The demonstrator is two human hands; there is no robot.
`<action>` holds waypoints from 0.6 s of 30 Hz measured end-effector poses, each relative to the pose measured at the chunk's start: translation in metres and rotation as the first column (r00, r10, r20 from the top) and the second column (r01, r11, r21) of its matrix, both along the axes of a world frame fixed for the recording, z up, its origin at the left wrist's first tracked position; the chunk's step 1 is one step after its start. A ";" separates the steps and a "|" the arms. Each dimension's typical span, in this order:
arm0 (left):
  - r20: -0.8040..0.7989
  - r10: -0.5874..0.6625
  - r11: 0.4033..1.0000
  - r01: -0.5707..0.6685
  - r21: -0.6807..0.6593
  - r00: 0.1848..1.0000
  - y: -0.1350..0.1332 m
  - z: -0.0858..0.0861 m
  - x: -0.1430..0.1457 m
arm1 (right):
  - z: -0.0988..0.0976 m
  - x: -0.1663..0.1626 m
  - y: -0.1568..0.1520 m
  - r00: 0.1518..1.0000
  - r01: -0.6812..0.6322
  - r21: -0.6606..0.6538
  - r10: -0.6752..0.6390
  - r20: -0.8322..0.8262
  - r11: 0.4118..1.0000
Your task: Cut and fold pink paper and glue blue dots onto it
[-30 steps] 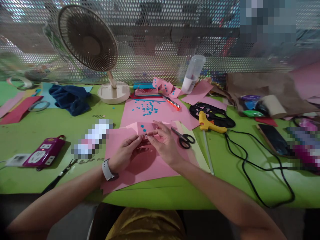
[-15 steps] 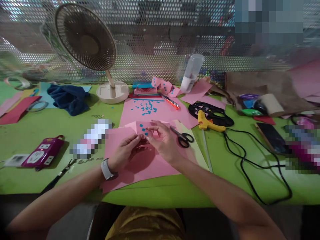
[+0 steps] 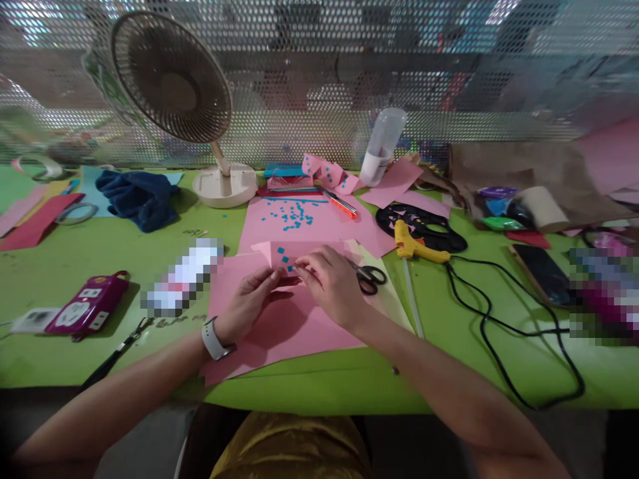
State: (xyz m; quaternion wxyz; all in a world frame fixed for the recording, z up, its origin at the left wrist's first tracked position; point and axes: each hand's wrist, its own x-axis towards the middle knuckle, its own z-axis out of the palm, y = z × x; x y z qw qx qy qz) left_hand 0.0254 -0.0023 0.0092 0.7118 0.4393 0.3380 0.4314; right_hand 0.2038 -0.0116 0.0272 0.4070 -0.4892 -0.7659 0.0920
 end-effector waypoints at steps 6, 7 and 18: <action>-0.038 -0.006 0.999 0.008 0.050 0.999 -0.001 -0.002 0.000 | -0.001 -0.002 -0.002 0.999 0.001 0.012 -0.001 0.044 1.000; -0.040 -0.007 0.998 0.009 0.055 0.999 -0.001 -0.002 0.000 | -0.001 -0.002 -0.002 0.999 0.003 0.018 -0.004 0.048 1.000; -0.051 0.000 0.997 0.004 0.079 0.999 -0.003 0.001 0.000 | -0.004 -0.002 -0.002 0.998 -0.004 0.053 0.000 0.067 0.999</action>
